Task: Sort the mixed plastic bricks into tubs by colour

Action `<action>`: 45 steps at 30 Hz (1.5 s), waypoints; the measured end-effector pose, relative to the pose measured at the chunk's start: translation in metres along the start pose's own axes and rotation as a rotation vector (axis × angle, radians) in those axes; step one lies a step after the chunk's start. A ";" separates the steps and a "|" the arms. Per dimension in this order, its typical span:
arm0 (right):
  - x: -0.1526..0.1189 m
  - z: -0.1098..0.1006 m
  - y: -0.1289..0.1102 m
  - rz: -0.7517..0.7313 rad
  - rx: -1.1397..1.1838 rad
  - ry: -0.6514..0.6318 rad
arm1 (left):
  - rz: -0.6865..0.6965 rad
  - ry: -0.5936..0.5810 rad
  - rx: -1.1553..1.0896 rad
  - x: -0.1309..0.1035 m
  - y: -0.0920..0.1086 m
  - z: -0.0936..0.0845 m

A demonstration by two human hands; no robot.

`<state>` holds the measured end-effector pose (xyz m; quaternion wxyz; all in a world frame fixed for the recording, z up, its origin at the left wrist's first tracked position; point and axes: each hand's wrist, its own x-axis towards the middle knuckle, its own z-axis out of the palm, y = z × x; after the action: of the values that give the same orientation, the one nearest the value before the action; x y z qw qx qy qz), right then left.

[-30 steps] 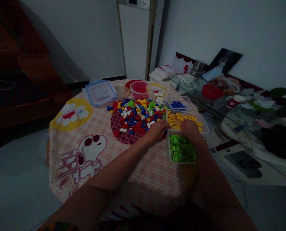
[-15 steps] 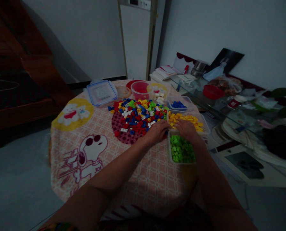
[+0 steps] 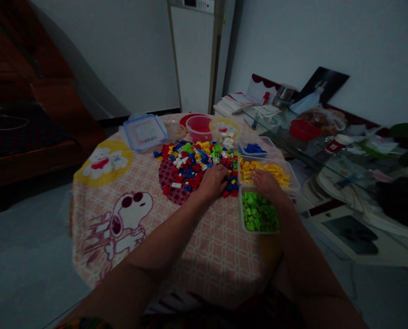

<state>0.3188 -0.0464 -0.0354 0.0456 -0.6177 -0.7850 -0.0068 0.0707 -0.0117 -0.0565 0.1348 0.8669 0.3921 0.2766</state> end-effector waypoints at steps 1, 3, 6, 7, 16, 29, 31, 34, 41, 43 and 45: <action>0.000 0.001 0.001 -0.007 0.002 0.005 | -0.022 -0.010 0.038 0.000 -0.002 -0.002; 0.000 0.002 0.004 -0.026 0.009 0.017 | -0.055 -0.024 0.091 -0.001 -0.009 -0.009; 0.001 0.005 0.008 -0.050 0.017 0.024 | -0.087 0.007 0.115 -0.004 -0.021 -0.018; 0.001 0.006 0.008 -0.049 0.018 0.027 | -0.096 0.032 0.115 -0.004 -0.024 -0.019; -0.002 0.002 0.002 -0.033 -0.017 0.026 | -0.095 0.227 0.038 -0.004 -0.025 -0.012; 0.000 0.000 0.000 -0.003 -0.023 -0.019 | -0.116 -0.027 -0.002 0.005 0.002 0.009; 0.000 0.000 -0.001 0.002 -0.019 -0.009 | -0.135 -0.016 -0.021 0.004 0.001 0.008; -0.001 -0.001 -0.002 0.007 -0.020 0.004 | -0.153 0.008 -0.082 0.003 0.000 0.007; -0.002 0.001 0.000 -0.040 -0.024 0.026 | -0.158 0.050 -0.162 0.005 0.001 0.007; -0.002 0.001 0.001 -0.030 -0.018 0.015 | -0.175 0.068 -0.187 0.005 0.000 0.007; -0.002 0.002 0.001 -0.016 -0.011 0.005 | -0.189 0.090 -0.225 0.006 0.000 0.007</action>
<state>0.3203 -0.0474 -0.0374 0.0442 -0.6118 -0.7896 -0.0131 0.0776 -0.0073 -0.0604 0.2386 0.7923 0.4441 0.3436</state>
